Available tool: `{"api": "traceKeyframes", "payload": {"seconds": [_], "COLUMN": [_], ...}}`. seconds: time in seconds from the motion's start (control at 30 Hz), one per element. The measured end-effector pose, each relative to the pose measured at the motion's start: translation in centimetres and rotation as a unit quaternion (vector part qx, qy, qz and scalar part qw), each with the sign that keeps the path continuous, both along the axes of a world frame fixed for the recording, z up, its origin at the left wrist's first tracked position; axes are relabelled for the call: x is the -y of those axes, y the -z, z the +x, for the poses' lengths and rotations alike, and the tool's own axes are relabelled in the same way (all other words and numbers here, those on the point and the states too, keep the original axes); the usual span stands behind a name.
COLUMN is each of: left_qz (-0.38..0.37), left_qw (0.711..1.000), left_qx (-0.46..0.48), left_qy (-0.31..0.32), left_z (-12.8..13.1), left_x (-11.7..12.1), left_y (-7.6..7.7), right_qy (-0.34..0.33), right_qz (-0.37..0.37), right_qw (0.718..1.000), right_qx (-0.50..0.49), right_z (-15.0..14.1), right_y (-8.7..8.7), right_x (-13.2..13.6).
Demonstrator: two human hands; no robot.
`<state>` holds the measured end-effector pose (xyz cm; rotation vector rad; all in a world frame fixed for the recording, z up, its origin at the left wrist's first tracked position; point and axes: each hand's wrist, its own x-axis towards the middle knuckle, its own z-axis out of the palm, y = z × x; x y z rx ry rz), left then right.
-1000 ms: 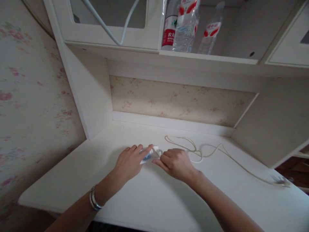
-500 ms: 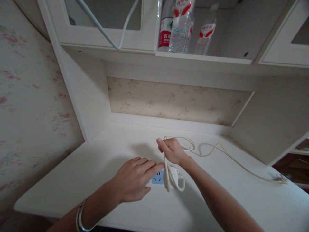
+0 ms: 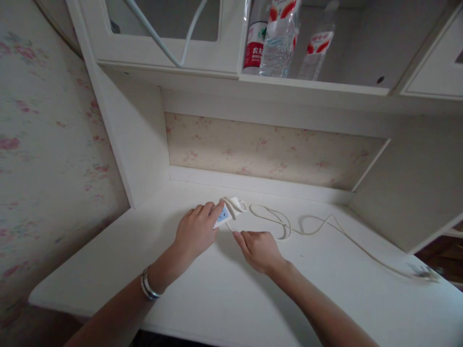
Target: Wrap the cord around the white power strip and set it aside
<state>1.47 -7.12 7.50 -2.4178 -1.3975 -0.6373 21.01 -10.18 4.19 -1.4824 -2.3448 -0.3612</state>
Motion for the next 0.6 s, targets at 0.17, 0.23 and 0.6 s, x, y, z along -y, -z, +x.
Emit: {"api": "traceKeyframes", "payload": {"seconds": [0.17, 0.23, 0.6], "left_qz": [-0.077, -0.118, -0.166], "left_qw": [0.995, 0.985, 0.942], "left_qx": [-0.057, -0.079, -0.039], "left_qy": [0.026, 0.094, 0.288], "left_z": [1.2, 1.5, 0.6], "left_x": [0.2, 0.8, 4.9], "left_y": [1.7, 1.9, -1.2], "right_qy": [-0.074, -0.064, -0.043], "right_qz": [0.135, 0.157, -0.046], "right_qw": [0.988, 0.985, 0.987], "right_qx": [0.025, 0.010, -0.147], "right_z": [0.8, 1.3, 1.6], "right_y": [-2.1, -3.0, -3.4], "right_x": [-0.4, -1.3, -4.5]}}
